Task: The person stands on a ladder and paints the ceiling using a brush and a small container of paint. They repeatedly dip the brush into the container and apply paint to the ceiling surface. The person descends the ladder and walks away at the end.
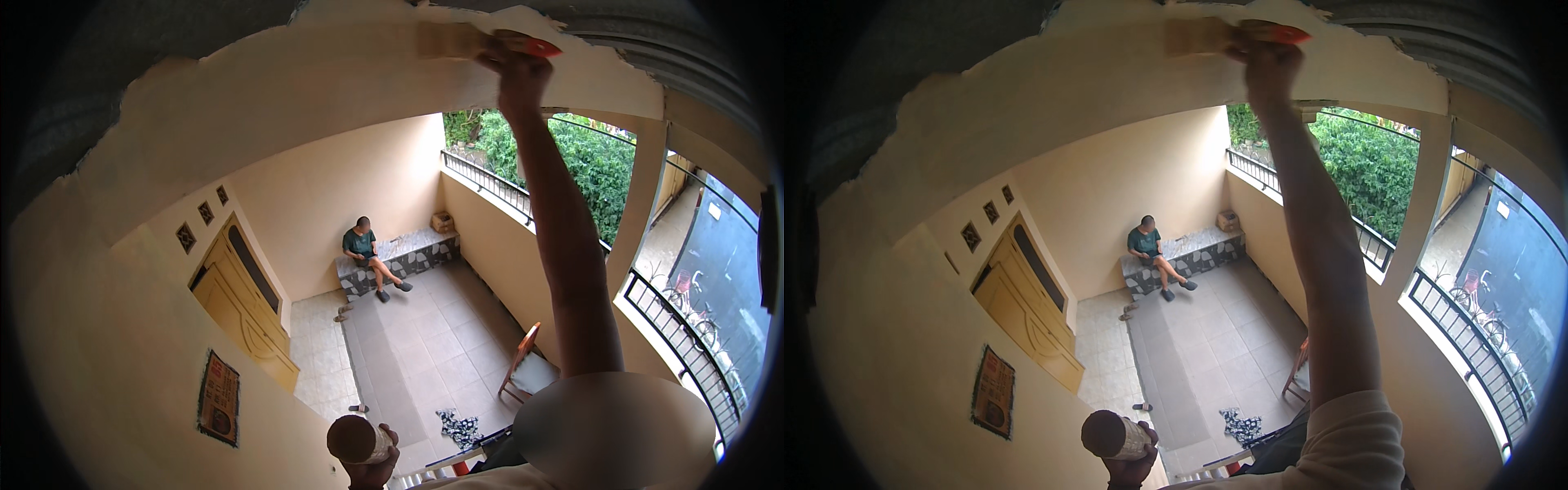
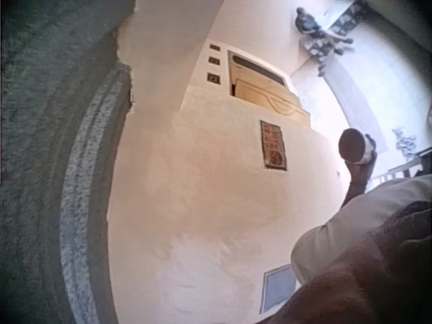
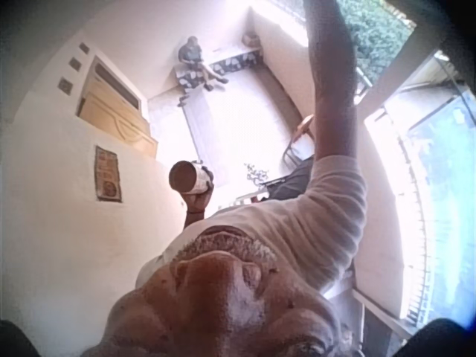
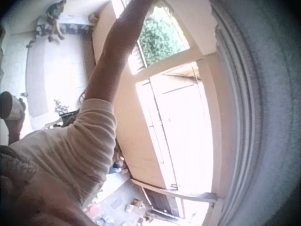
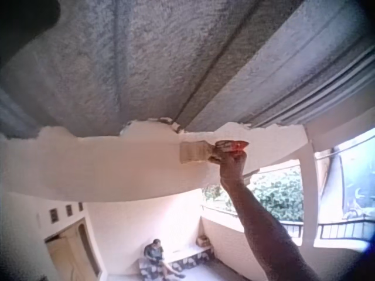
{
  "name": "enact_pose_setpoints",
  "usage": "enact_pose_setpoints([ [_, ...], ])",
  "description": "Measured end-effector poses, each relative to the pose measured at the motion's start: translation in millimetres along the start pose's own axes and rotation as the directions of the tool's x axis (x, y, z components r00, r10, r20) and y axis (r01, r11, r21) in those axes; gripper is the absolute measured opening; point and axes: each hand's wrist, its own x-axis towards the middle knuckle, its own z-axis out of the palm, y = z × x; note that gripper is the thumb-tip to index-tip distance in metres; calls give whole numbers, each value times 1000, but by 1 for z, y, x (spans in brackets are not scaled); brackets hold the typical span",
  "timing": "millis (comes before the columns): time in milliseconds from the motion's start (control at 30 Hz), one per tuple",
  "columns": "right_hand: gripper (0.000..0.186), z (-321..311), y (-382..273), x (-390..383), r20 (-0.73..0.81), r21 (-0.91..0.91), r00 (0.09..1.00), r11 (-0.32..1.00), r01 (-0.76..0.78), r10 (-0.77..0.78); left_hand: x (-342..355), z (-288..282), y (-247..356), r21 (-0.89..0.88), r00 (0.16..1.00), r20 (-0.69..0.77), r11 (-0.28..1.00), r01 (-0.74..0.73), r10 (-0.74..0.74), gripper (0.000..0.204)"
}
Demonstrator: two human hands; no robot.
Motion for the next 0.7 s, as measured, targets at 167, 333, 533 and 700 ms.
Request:
enact_pose_setpoints([
  [167,15,-78,-16,23,-53,-571,923,770,285,-381,3,-22,1,-760,918,248,526,383,-309,50],
  [333,13,-12,-13,-60,487,-645,775,433,630,-402,10,-22,0,-766,904,249,500,403,-348,53],
  [533,13,18,-18,-108,275,-293,952,932,213,-131,7,-14,2,-779,915,239,499,380,-324,50],
  [700,17,-161,1,-8,-26,-731,964,663,162,-264,8,-25,-9,-720,916,267,569,397,-301,46],
])
